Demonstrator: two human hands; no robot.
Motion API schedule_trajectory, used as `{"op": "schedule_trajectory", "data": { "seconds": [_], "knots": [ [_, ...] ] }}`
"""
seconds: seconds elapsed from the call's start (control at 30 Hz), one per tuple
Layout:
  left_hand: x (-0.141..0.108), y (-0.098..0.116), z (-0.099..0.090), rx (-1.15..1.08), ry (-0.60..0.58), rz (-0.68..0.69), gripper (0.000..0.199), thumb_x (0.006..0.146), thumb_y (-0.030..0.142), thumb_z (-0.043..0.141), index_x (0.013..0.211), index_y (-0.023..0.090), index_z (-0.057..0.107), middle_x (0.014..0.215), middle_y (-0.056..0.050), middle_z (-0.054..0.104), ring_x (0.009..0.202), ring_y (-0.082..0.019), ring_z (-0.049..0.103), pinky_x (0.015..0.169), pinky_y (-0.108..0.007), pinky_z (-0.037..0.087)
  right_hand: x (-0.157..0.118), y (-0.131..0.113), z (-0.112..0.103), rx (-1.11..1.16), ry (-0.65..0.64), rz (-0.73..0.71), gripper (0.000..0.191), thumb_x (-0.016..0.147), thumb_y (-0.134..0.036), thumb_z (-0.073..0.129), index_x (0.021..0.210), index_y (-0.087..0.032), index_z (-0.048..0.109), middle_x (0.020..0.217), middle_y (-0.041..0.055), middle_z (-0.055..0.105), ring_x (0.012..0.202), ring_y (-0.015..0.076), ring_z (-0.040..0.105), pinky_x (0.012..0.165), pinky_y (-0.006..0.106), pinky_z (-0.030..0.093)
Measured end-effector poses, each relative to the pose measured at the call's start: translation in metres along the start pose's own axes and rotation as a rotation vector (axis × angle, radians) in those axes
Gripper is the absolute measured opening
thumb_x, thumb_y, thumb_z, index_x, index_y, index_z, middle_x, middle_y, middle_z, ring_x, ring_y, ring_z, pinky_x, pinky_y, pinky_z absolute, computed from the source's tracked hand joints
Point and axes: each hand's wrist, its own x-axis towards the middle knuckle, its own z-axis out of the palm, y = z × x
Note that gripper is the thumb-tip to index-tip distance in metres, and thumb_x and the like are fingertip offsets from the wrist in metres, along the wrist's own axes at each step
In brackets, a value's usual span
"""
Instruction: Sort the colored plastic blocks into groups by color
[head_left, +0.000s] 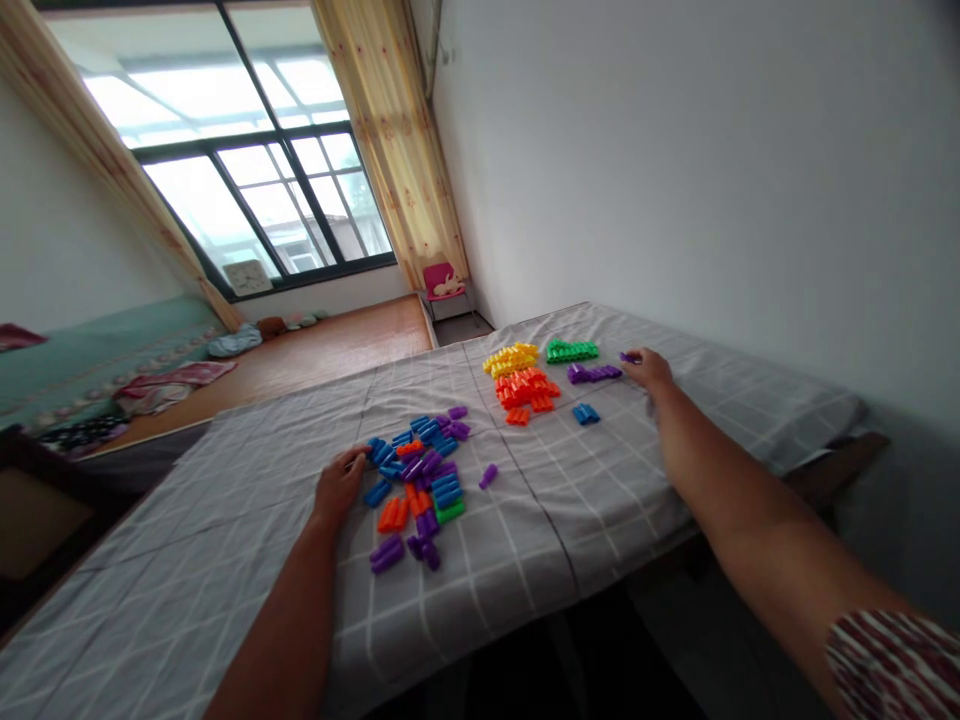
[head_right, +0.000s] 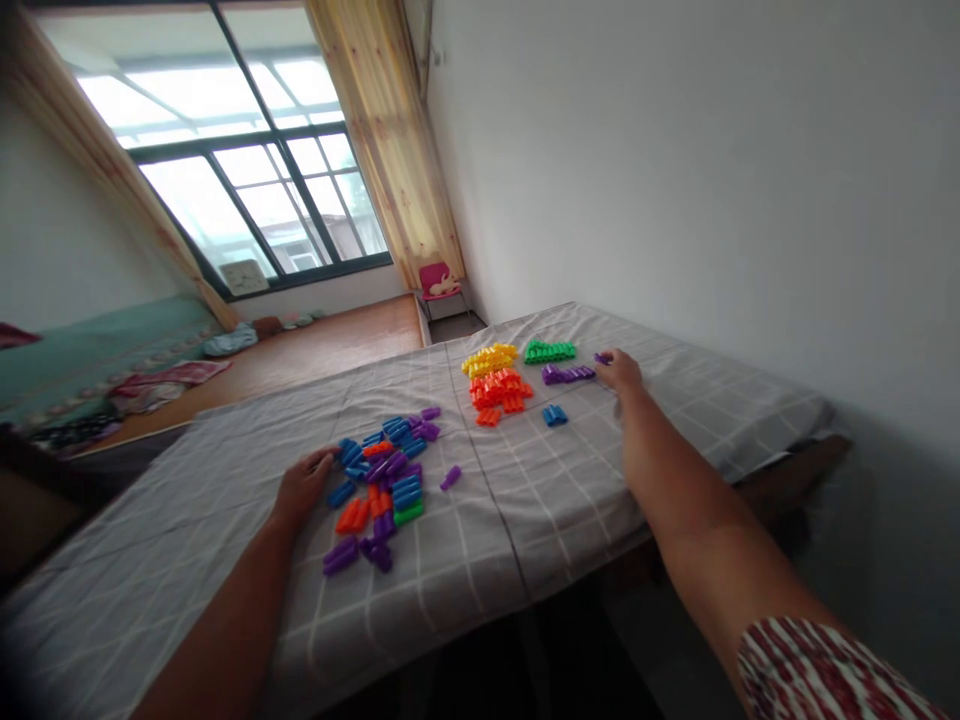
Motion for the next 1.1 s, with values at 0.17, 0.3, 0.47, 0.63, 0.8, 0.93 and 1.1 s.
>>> {"op": "schedule_trajectory", "data": {
  "seconds": [0.17, 0.3, 0.47, 0.63, 0.8, 0.93, 1.1],
  "knots": [
    [-0.001, -0.001, -0.001, -0.017, -0.008, 0.014, 0.042, 0.078, 0.045, 0.046, 0.1, 0.021, 0.072, 0.117, -0.009, 0.07, 0.112, -0.026, 0.062, 0.1, -0.038, 0.046, -0.001, 0.009, 0.011, 0.012, -0.151, -0.038, 0.032, 0.071, -0.029, 0.067, 0.101, -0.018, 0.069, 0.098, 0.0065, 0.074, 0.081, 0.018, 0.069, 0.074, 0.029, 0.055],
    [-0.002, 0.001, -0.001, -0.026, -0.01, 0.007, 0.04, 0.077, 0.044, 0.047, 0.099, 0.022, 0.072, 0.116, -0.008, 0.07, 0.112, -0.026, 0.062, 0.101, -0.038, 0.046, 0.001, 0.009, 0.019, -0.084, -0.321, -0.133, 0.034, 0.069, -0.032, 0.071, 0.102, -0.023, 0.073, 0.092, 0.0024, 0.075, 0.082, 0.0187, 0.069, 0.077, 0.029, 0.053],
    [-0.003, 0.004, -0.001, -0.039, -0.008, 0.002, 0.034, 0.077, 0.04, 0.05, 0.097, 0.025, 0.073, 0.115, -0.006, 0.071, 0.111, -0.026, 0.063, 0.101, -0.038, 0.046, -0.003, 0.006, 0.019, -0.147, -0.348, -0.201, 0.04, 0.069, -0.039, 0.072, 0.106, -0.023, 0.072, 0.094, 0.0037, 0.075, 0.086, 0.0215, 0.068, 0.076, 0.029, 0.051],
    [-0.006, 0.01, -0.001, -0.039, -0.004, -0.016, 0.033, 0.079, 0.037, 0.049, 0.097, 0.023, 0.073, 0.114, -0.006, 0.071, 0.112, -0.024, 0.063, 0.102, -0.037, 0.046, -0.011, -0.006, 0.016, -0.104, -0.159, -0.176, 0.039, 0.081, -0.043, 0.06, 0.111, -0.018, 0.068, 0.098, 0.0067, 0.073, 0.073, 0.0181, 0.066, 0.071, 0.029, 0.049],
    [-0.007, 0.011, 0.003, -0.041, 0.004, -0.012, 0.034, 0.081, 0.034, 0.047, 0.099, 0.021, 0.073, 0.114, -0.006, 0.071, 0.109, -0.023, 0.063, 0.1, -0.037, 0.046, -0.023, -0.033, 0.016, -0.062, 0.032, -0.309, 0.035, 0.09, -0.037, 0.045, 0.113, -0.017, 0.064, 0.103, 0.0096, 0.071, 0.075, 0.0185, 0.064, 0.075, 0.03, 0.048],
    [-0.007, 0.011, 0.007, -0.061, 0.019, -0.026, 0.032, 0.081, 0.03, 0.049, 0.098, 0.021, 0.074, 0.111, -0.006, 0.072, 0.106, -0.021, 0.063, 0.098, -0.035, 0.048, -0.047, -0.088, 0.025, 0.02, -0.052, -0.505, 0.034, 0.093, -0.033, 0.043, 0.115, -0.016, 0.062, 0.107, 0.0113, 0.069, 0.083, 0.02, 0.063, 0.082, 0.032, 0.048],
    [-0.008, 0.014, 0.008, -0.055, 0.015, -0.061, 0.031, 0.082, 0.028, 0.049, 0.099, 0.022, 0.074, 0.111, -0.004, 0.071, 0.105, -0.02, 0.064, 0.097, -0.033, 0.048, -0.104, -0.178, 0.063, 0.156, -0.594, -0.845, 0.028, 0.09, -0.027, 0.054, 0.114, -0.019, 0.065, 0.115, 0.0104, 0.067, 0.1, 0.0224, 0.063, 0.094, 0.038, 0.047]
  ]
}}
